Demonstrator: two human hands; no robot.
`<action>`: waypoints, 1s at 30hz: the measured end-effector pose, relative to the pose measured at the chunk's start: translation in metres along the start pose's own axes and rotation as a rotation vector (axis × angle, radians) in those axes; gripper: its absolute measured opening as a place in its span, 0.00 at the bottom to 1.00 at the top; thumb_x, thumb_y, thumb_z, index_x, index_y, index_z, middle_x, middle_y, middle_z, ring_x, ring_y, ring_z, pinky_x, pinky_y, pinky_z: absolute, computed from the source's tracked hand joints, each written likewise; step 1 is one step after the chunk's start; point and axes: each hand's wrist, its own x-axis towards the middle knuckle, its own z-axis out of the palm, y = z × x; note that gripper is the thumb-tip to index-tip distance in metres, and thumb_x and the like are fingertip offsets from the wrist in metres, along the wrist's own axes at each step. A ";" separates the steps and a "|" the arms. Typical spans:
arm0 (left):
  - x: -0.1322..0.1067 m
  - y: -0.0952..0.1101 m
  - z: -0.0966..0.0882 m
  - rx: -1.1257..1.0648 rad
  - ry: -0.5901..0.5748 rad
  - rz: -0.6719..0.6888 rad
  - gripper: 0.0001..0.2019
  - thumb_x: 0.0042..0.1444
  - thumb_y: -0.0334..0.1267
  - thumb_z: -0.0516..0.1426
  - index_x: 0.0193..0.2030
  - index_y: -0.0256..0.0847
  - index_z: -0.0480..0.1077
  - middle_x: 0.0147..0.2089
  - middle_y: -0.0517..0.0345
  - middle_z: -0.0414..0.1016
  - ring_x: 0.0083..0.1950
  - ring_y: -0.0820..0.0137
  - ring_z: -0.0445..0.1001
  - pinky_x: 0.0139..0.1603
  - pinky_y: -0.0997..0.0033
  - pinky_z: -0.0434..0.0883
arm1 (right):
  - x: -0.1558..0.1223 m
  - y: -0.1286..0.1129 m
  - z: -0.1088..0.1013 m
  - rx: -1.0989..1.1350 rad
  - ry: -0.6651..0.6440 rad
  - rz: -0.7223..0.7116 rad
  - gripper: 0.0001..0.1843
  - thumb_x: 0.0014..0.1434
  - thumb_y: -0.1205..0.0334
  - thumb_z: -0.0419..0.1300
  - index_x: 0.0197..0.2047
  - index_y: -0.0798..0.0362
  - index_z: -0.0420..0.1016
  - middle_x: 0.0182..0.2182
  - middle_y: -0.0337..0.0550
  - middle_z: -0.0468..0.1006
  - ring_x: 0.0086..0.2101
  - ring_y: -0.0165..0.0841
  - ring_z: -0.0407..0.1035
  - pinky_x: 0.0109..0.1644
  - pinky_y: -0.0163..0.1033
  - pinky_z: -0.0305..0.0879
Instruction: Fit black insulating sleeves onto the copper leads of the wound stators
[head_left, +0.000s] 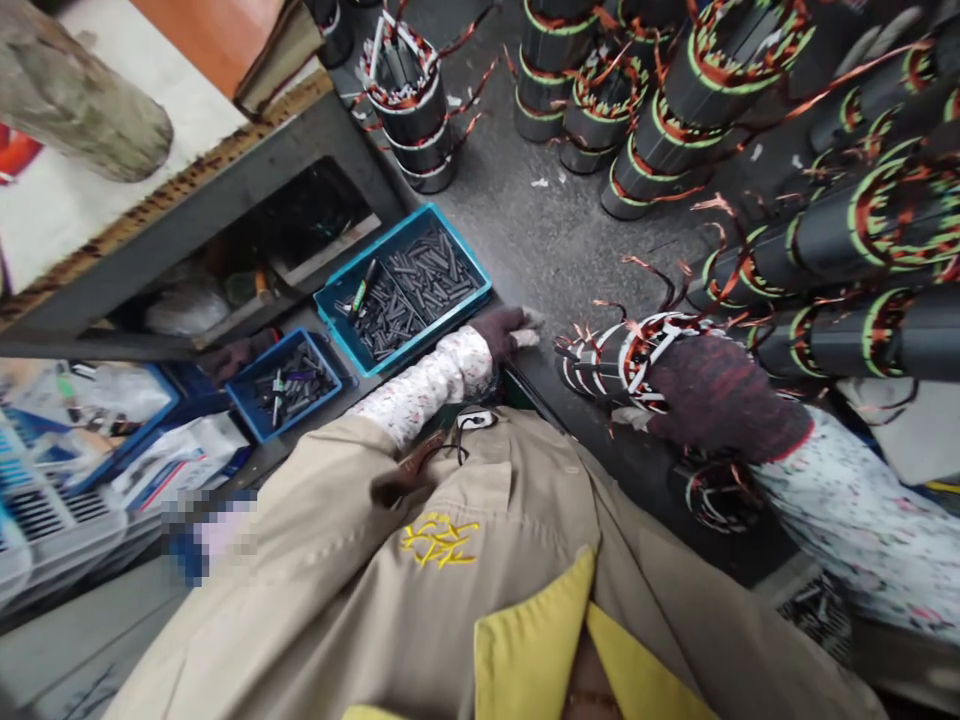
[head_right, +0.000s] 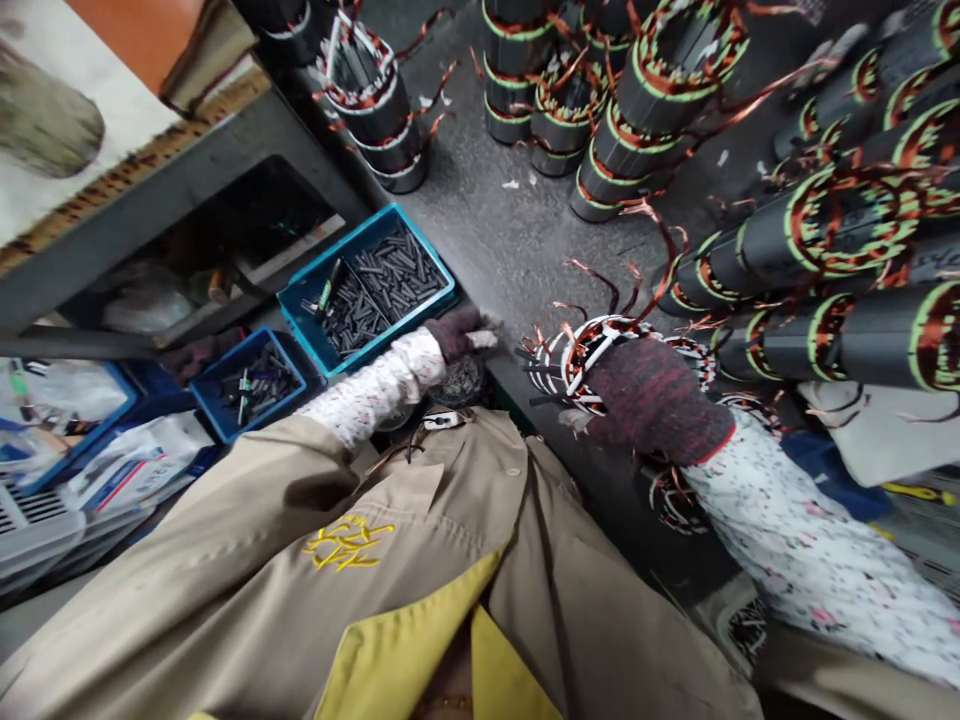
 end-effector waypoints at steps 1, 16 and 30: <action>0.004 -0.006 0.013 -0.032 -0.053 -0.035 0.30 0.64 0.54 0.79 0.65 0.38 0.88 0.55 0.49 0.93 0.58 0.57 0.88 0.73 0.54 0.85 | 0.000 -0.001 -0.001 -0.002 -0.024 0.001 0.35 0.64 0.53 0.80 0.71 0.59 0.91 0.65 0.71 0.90 0.62 0.66 0.86 0.67 0.64 0.80; 0.042 -0.036 0.045 -0.118 -0.054 -0.156 0.28 0.60 0.52 0.81 0.59 0.35 0.90 0.48 0.47 0.93 0.51 0.58 0.89 0.69 0.53 0.84 | 0.002 -0.002 0.002 0.040 -0.071 0.013 0.32 0.67 0.52 0.73 0.68 0.62 0.92 0.64 0.74 0.90 0.60 0.66 0.87 0.66 0.64 0.80; 0.061 -0.006 0.032 -0.183 -0.401 -0.079 0.27 0.52 0.49 0.86 0.53 0.34 0.91 0.40 0.45 0.93 0.48 0.54 0.93 0.64 0.50 0.89 | 0.004 -0.009 -0.014 0.063 -0.176 0.055 0.31 0.68 0.52 0.73 0.69 0.60 0.92 0.65 0.73 0.90 0.63 0.69 0.86 0.69 0.68 0.79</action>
